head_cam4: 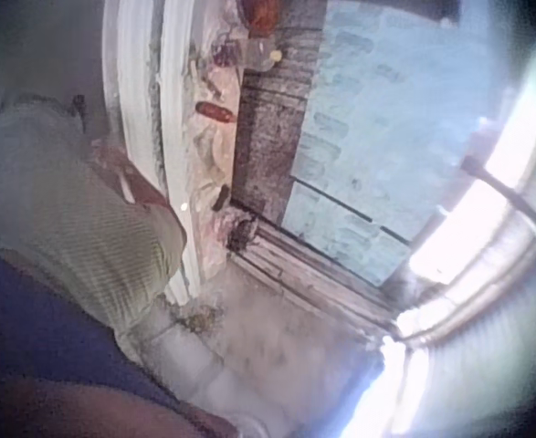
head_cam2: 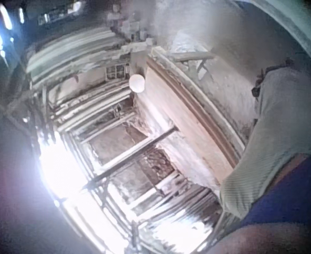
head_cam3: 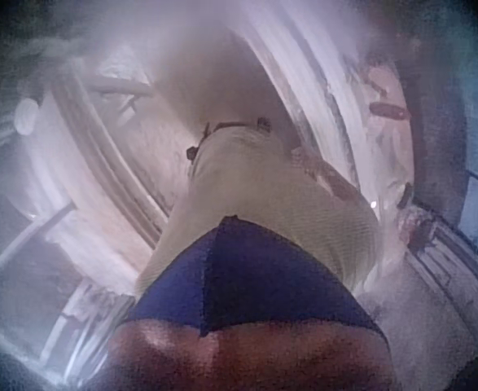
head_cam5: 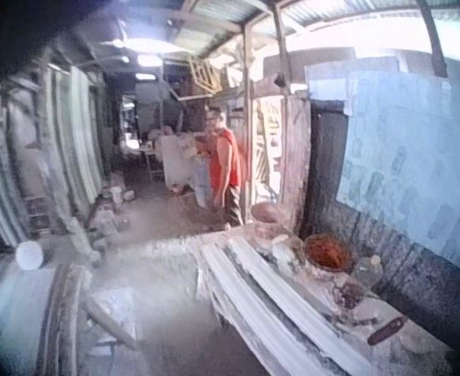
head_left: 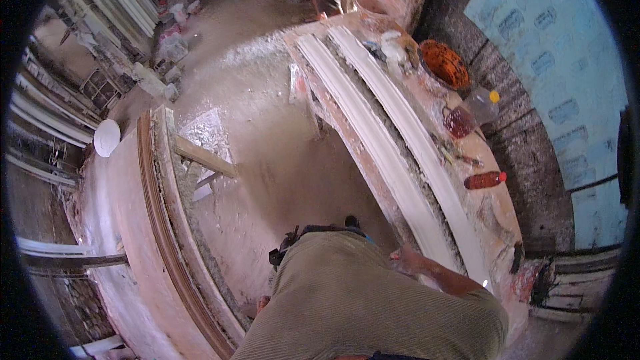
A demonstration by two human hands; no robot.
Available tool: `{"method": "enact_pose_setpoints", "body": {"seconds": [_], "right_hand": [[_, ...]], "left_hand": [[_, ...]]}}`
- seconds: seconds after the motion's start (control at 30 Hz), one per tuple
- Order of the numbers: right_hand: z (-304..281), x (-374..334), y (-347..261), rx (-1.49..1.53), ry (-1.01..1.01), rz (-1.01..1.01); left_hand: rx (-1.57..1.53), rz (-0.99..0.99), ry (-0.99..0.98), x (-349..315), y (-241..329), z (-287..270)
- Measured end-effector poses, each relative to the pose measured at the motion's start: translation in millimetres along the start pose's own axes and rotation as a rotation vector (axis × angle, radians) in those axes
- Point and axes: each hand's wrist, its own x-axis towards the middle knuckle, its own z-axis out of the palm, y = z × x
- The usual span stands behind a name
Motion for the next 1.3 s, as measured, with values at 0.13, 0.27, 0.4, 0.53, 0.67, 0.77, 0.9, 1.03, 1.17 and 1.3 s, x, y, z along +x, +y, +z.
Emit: {"method": "enact_pose_setpoints", "body": {"seconds": [0.13, 0.27, 0.4, 0.53, 0.67, 0.77, 0.9, 1.03, 1.17, 1.3], "right_hand": [[-9, -39, -84, -0.258, 0.141, -0.01], [-11, -76, -95, -0.388, 0.482, -0.136], [-118, -133, -195, -0.448, 0.549, 0.159], [-205, -144, -196, -0.274, 1.192, -0.043], [-286, -134, -191, -0.068, 1.396, -0.022], [-333, -109, -147, -0.026, 1.513, -0.094], [-361, -92, -135, 0.198, 1.43, -0.126], [-378, -74, -106, 0.709, 1.446, -0.738], [-362, -118, -146, 0.913, 1.449, -0.993], [-364, -126, -120, 0.741, 1.588, -0.768]], "left_hand": [[0.139, 0.0, -0.017, -1, -23, -6], [0.593, 0.0, -0.074, 19, -26, -52], [0.528, -0.059, 0.198, -20, 145, -130], [0.536, 0.212, 0.413, 60, 213, -163], [0.515, 0.492, 0.5, 94, 338, -153], [0.496, 0.67, 0.375, 85, 418, -138], [0.483, 0.736, 0.39, 87, 441, -124], [0.552, 0.581, 0.321, 86, 425, -118], [0.442, 0.506, 0.316, 86, 381, -105], [0.431, 0.475, 0.291, 90, 365, -101]]}}
